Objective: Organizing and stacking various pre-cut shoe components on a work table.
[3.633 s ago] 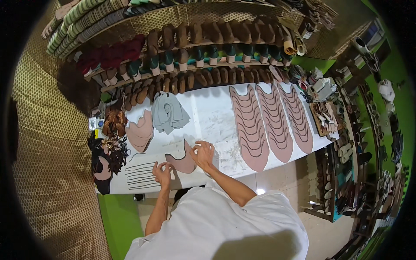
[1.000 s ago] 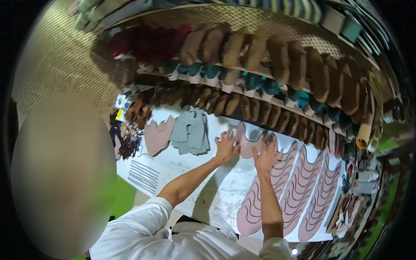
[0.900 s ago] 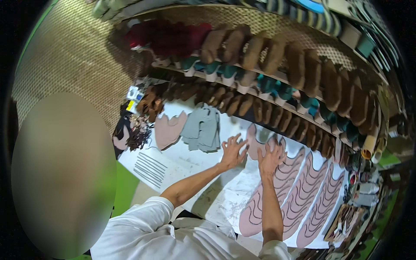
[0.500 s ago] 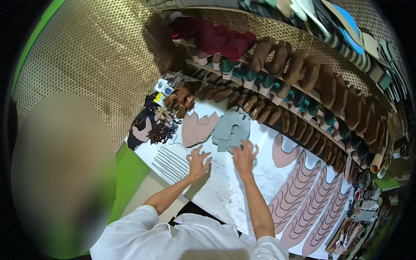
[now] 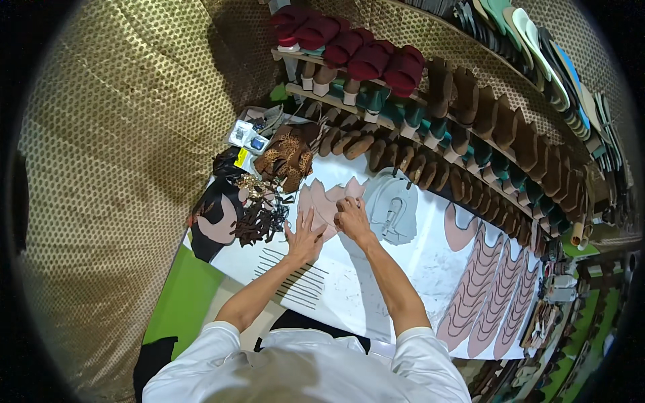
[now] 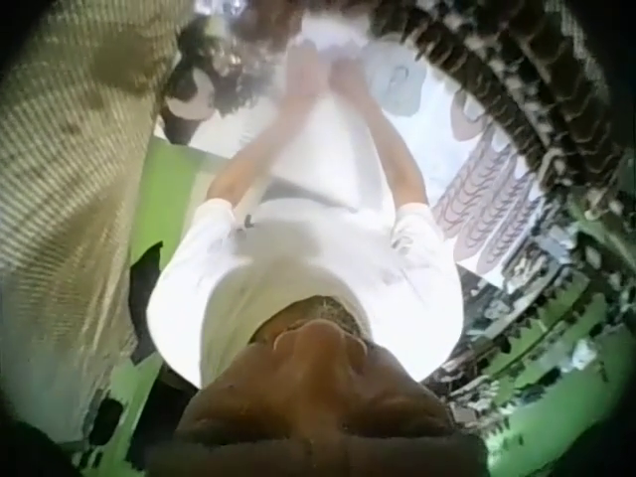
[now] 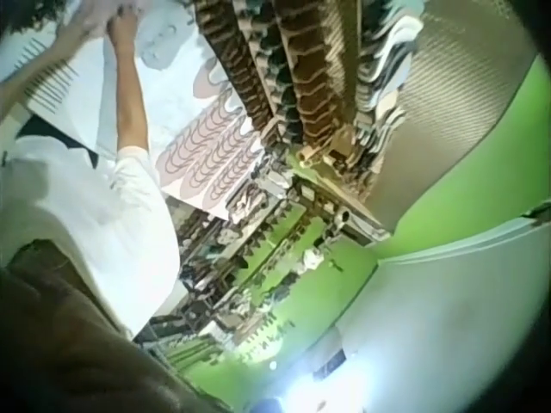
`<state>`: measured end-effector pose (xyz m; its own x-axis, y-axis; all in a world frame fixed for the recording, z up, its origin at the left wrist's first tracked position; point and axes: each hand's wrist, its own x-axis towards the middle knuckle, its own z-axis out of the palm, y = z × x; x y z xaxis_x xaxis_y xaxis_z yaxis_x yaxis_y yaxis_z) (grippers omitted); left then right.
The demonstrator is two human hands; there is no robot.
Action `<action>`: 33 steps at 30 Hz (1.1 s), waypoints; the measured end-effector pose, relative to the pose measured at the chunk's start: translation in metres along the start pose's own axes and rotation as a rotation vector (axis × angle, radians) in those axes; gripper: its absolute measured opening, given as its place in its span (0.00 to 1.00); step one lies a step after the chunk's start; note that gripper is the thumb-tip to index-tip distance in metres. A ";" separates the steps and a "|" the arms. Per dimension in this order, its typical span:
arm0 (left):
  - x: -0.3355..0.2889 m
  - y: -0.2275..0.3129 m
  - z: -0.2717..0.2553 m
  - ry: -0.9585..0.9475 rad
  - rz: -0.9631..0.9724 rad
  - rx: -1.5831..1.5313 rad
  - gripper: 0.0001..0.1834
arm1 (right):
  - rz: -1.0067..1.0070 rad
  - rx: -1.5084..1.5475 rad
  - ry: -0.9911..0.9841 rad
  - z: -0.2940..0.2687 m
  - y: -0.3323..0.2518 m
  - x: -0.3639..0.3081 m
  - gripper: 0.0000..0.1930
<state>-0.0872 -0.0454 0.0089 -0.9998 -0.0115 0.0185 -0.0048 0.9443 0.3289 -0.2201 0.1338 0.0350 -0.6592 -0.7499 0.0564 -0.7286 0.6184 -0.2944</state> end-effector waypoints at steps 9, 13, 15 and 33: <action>0.002 -0.021 0.001 -0.109 0.022 -0.082 0.24 | -0.019 -0.259 0.144 -0.020 0.015 0.055 0.07; 0.009 -0.019 -0.001 -0.136 0.045 -0.083 0.23 | 0.131 -0.287 0.313 -0.088 0.035 0.105 0.08; 0.012 -0.017 -0.003 -0.171 0.046 -0.113 0.22 | 0.074 -0.256 0.433 -0.123 0.043 0.119 0.06; -0.040 -0.080 -0.042 0.045 -0.060 -0.261 0.19 | 0.564 -0.142 0.352 -0.013 -0.117 -0.252 0.11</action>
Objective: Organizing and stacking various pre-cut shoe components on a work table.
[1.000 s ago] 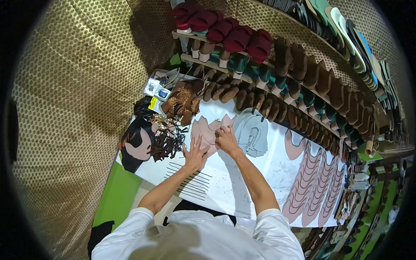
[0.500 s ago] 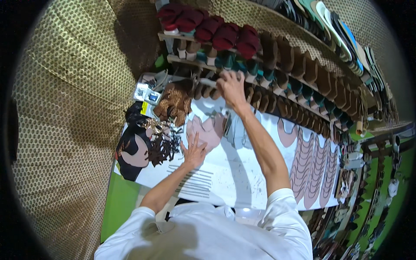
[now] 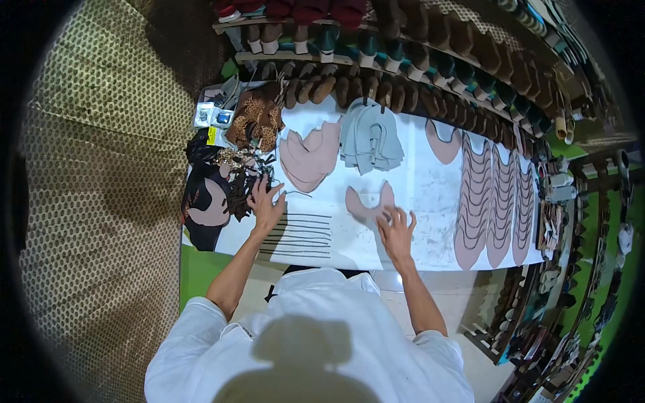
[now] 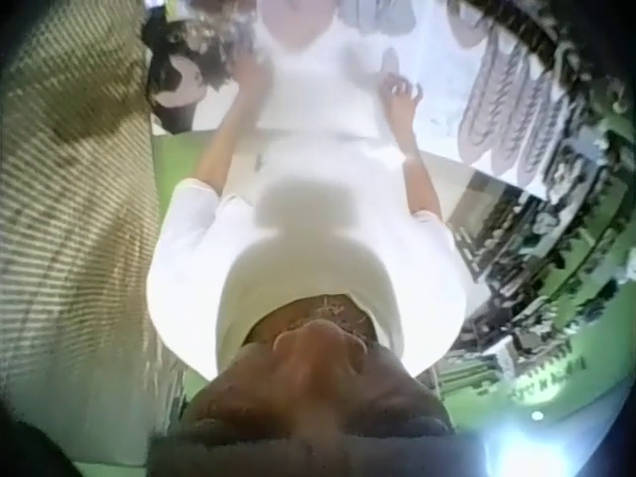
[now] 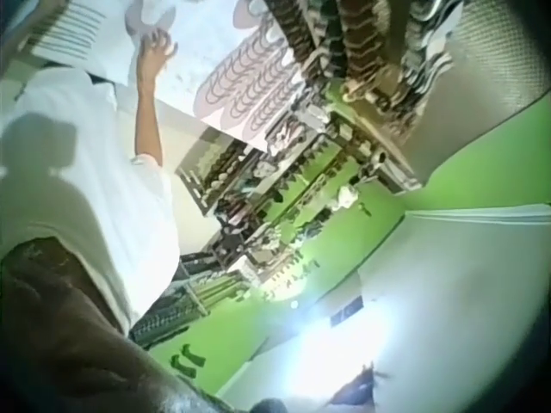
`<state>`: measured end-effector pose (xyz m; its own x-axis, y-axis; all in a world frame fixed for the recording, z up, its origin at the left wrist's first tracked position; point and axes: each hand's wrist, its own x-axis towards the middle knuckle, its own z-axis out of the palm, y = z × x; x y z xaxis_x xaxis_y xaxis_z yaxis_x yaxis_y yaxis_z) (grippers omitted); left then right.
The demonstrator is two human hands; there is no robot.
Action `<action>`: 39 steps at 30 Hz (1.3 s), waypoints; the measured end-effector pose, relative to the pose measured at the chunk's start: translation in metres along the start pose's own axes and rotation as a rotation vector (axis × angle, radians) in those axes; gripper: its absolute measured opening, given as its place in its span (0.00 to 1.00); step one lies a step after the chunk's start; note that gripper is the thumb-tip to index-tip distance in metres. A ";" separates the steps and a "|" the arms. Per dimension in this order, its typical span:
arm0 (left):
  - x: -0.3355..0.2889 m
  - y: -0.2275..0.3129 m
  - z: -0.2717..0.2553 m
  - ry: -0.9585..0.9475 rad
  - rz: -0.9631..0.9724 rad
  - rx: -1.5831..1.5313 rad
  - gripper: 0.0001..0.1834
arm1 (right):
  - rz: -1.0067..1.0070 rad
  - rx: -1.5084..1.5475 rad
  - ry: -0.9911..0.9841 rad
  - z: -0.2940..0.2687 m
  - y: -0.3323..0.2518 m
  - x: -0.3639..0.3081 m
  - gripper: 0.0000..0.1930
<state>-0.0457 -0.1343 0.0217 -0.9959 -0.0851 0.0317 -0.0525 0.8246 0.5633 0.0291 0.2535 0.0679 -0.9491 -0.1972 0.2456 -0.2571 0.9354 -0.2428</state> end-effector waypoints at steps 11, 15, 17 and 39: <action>-0.074 0.028 0.020 -0.096 -0.010 0.033 0.19 | 0.153 0.174 -0.099 0.020 -0.031 -0.048 0.11; -0.083 0.041 0.020 -0.080 -0.019 0.052 0.19 | -0.004 0.374 -0.034 0.060 -0.048 0.002 0.08; -0.084 0.044 0.020 -0.072 -0.002 0.043 0.19 | -0.052 0.390 -0.048 0.073 -0.059 0.022 0.08; -0.020 0.062 0.051 -0.616 0.332 -0.059 0.12 | 0.133 0.176 -0.053 0.059 -0.070 0.028 0.12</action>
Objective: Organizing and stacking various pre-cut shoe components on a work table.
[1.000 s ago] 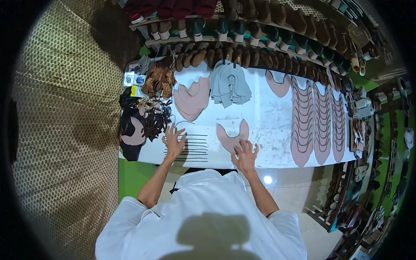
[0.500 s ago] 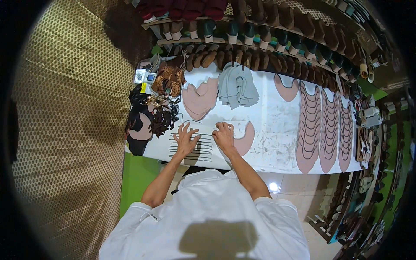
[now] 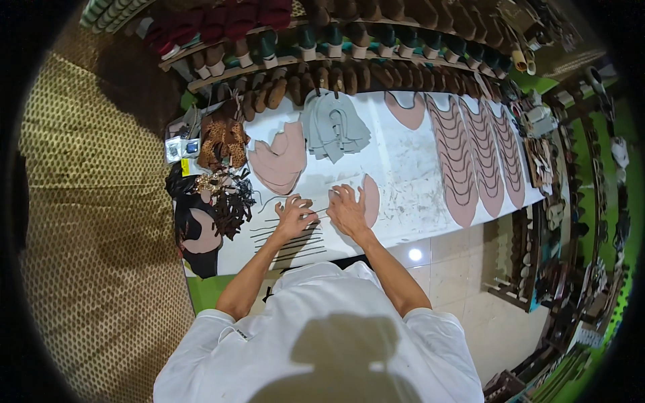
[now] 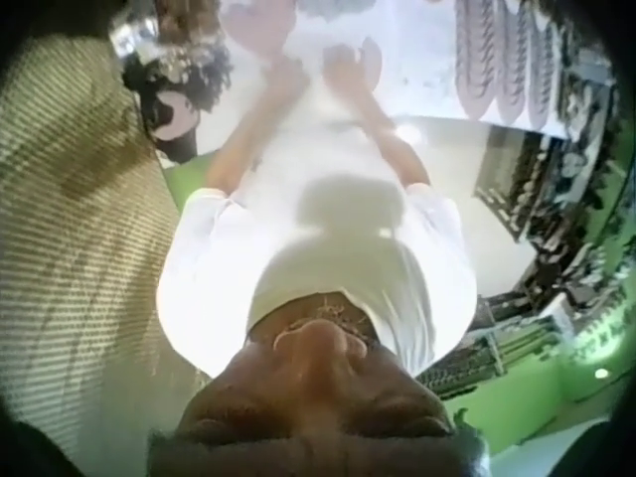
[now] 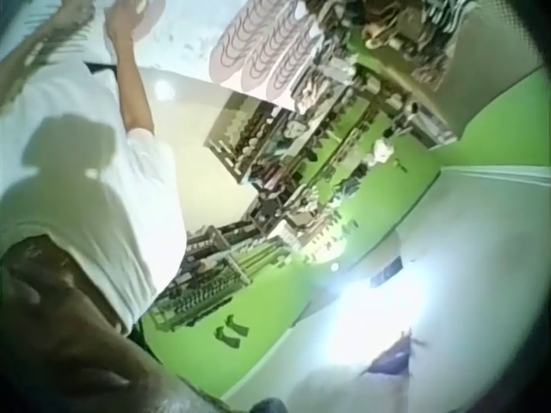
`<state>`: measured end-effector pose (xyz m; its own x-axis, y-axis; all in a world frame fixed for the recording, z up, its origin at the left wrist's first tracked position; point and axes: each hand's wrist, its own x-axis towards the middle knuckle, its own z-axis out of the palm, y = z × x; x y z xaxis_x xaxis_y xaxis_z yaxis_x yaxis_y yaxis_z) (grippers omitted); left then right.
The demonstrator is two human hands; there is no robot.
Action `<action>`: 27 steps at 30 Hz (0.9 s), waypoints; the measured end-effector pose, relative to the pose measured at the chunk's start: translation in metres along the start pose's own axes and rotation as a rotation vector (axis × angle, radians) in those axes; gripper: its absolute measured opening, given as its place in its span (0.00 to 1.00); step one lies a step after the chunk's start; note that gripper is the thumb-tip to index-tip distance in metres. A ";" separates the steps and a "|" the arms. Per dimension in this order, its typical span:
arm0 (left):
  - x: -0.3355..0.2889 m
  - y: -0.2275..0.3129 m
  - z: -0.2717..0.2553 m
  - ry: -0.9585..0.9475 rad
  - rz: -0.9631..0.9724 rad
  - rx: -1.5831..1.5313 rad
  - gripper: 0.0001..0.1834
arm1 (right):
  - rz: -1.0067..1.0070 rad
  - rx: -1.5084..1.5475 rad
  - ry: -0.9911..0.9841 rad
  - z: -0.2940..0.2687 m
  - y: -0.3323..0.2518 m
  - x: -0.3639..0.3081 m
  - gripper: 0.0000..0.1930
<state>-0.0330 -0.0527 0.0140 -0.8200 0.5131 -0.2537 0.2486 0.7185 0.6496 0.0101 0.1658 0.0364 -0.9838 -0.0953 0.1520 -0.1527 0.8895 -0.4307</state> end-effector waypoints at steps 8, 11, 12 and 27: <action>0.011 -0.003 -0.017 -0.127 0.122 0.023 0.10 | 0.302 -0.064 0.019 -0.038 0.063 -0.064 0.10; 0.023 0.005 -0.010 -0.124 0.163 0.064 0.10 | 0.356 -0.044 0.033 -0.044 0.090 -0.086 0.09; 0.025 0.008 -0.006 -0.127 0.160 0.081 0.10 | 0.359 -0.041 0.033 -0.047 0.096 -0.091 0.09; 0.059 0.057 0.018 -0.131 0.155 0.266 0.08 | 0.425 -0.098 0.110 -0.068 0.147 -0.132 0.08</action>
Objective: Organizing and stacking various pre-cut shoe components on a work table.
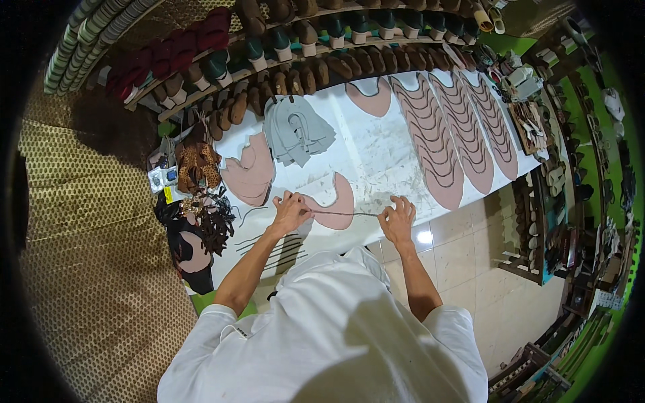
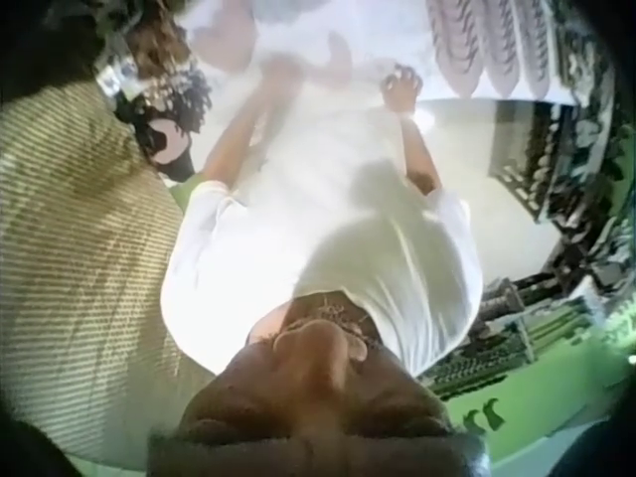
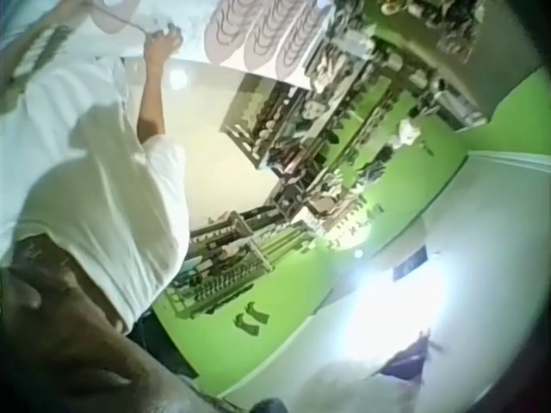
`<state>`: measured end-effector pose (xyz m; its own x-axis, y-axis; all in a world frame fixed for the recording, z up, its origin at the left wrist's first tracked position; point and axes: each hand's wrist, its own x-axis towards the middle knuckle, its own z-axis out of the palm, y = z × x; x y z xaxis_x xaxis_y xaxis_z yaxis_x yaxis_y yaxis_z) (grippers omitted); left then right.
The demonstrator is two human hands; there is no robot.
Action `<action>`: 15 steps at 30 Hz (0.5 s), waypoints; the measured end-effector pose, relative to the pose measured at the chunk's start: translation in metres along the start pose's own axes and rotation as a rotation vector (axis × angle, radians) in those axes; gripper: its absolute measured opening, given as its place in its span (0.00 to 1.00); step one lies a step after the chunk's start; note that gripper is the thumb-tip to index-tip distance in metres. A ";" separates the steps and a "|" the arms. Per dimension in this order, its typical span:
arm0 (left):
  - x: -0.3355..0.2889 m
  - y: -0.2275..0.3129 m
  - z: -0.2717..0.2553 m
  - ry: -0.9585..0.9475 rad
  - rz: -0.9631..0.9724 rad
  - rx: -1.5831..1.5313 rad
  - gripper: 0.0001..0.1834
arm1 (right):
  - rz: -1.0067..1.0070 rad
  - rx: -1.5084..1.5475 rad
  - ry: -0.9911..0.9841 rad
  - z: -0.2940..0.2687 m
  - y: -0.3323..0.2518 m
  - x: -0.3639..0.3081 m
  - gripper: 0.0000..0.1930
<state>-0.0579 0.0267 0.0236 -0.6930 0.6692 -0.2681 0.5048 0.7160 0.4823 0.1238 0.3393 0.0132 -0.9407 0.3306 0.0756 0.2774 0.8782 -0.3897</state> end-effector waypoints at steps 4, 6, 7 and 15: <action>0.002 -0.005 -0.001 0.017 -0.031 0.035 0.06 | -0.006 -0.046 -0.007 -0.002 0.002 0.001 0.08; -0.001 -0.011 -0.002 0.075 -0.088 0.067 0.09 | -0.028 -0.077 0.014 -0.002 0.001 0.001 0.07; -0.004 -0.013 -0.001 0.075 -0.094 0.065 0.09 | -0.010 -0.070 0.028 -0.004 0.000 0.002 0.07; -0.023 -0.017 0.007 0.273 -0.089 0.094 0.20 | 0.085 0.082 0.159 -0.003 -0.041 0.020 0.06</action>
<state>-0.0470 0.0000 0.0159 -0.8432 0.5335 -0.0658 0.4719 0.7934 0.3845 0.0938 0.3112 0.0333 -0.8701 0.4584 0.1810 0.3313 0.8159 -0.4739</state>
